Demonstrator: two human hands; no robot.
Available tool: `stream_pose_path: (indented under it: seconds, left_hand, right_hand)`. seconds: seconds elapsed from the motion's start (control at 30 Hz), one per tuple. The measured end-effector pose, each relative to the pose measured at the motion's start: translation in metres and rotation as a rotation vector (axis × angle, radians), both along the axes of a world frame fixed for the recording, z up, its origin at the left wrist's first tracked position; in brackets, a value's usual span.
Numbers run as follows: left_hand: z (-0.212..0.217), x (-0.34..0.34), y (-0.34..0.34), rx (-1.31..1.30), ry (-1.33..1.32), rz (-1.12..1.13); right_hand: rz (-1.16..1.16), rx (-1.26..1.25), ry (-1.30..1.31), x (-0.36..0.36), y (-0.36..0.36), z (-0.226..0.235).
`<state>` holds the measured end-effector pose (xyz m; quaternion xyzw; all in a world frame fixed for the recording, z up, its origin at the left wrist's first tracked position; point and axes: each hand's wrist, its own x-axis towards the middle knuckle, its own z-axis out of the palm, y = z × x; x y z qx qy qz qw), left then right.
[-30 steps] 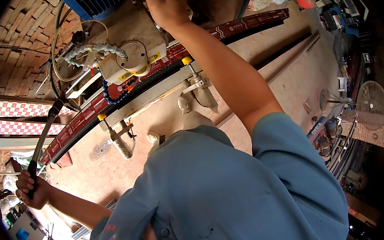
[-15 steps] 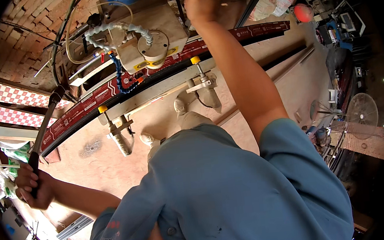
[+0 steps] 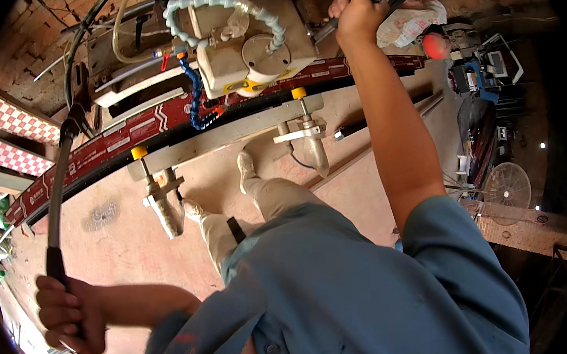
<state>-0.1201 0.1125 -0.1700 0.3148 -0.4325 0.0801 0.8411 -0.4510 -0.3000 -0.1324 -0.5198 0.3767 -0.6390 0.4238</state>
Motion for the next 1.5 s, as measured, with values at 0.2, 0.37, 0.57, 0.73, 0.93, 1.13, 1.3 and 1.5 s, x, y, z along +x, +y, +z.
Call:
stream_pose_path:
  seconds: [0.2,0.37,0.57,0.73,0.93,1.13,1.3,1.5]
  left_hand:
    - [-0.020,-0.008,0.018,0.079,-0.029,0.052]
    - [-0.018,-0.004,0.018,0.159,-0.091,0.077]
    - [-0.014,-0.012,0.016,0.172,-0.074,0.113]
    - [-0.013,-0.014,0.015,0.115,-0.029,0.093]
    - [-0.020,-0.016,0.016,0.087,0.019,0.171]
    - [-0.036,-0.028,0.026,0.135,0.039,0.271]
    - [-0.059,-0.035,0.044,0.186,0.004,0.282]
    - [-0.074,-0.040,0.022,0.027,-0.156,0.127]
  right_hand:
    - [0.095,0.022,0.062,-0.003,0.006,0.000]
    - [0.164,0.038,0.056,-0.007,0.006,0.004]
    - [0.014,0.111,-0.053,0.002,0.008,0.006]
    - [0.089,0.048,0.015,-0.006,0.004,0.006]
    - [0.105,0.055,-0.048,-0.008,0.004,0.000]
    - [0.068,0.052,0.069,-0.008,-0.005,-0.006]
    - [0.071,0.068,0.056,-0.009,-0.006,-0.012]
    - [0.075,0.059,0.069,-0.011,-0.008,-0.016]
